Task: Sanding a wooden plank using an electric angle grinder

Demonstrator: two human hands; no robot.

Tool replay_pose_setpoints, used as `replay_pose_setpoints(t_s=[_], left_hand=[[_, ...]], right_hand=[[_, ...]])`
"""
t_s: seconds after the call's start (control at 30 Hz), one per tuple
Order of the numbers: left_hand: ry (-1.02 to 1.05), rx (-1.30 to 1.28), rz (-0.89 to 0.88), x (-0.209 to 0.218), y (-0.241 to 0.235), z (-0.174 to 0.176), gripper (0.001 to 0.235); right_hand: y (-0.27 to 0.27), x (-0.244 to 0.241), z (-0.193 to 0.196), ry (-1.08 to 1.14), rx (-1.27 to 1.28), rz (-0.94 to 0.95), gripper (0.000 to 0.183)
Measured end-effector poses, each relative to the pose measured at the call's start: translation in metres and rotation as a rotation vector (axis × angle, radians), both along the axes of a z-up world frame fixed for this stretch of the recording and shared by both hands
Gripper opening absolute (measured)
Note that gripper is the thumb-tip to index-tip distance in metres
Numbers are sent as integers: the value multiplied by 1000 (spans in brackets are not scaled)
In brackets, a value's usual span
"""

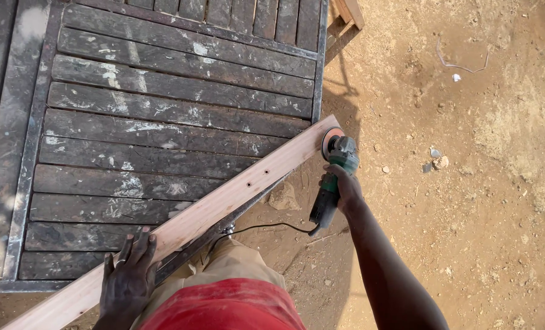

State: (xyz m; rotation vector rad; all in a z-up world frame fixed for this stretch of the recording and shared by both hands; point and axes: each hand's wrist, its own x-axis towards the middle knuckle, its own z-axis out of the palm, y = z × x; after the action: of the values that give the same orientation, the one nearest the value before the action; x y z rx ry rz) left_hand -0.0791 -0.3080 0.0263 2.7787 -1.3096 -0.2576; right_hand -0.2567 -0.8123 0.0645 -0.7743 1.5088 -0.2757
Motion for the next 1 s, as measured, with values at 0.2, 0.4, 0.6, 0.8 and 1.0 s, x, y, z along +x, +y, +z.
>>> replay_pose_setpoints(t_s=[0.2,0.4,0.6,0.8,1.0], left_hand=[[49,2,26,-2,2,-8,73],[-9,10,28,0,2,-8,73],[42,13,27,-1,5,-11,73],[-92,-22,36,-2,1,-12,66],[-37,-6,59,-4,3,-15,72]], right_hand=[[-3,20,35,187,-172,344,24],[40,49,66,185,26,1001,30],[-17,64,65,282,-139,938,28],[-98,64,60,421,-190,580,30],[-98,28,54,405,-79,487,38]])
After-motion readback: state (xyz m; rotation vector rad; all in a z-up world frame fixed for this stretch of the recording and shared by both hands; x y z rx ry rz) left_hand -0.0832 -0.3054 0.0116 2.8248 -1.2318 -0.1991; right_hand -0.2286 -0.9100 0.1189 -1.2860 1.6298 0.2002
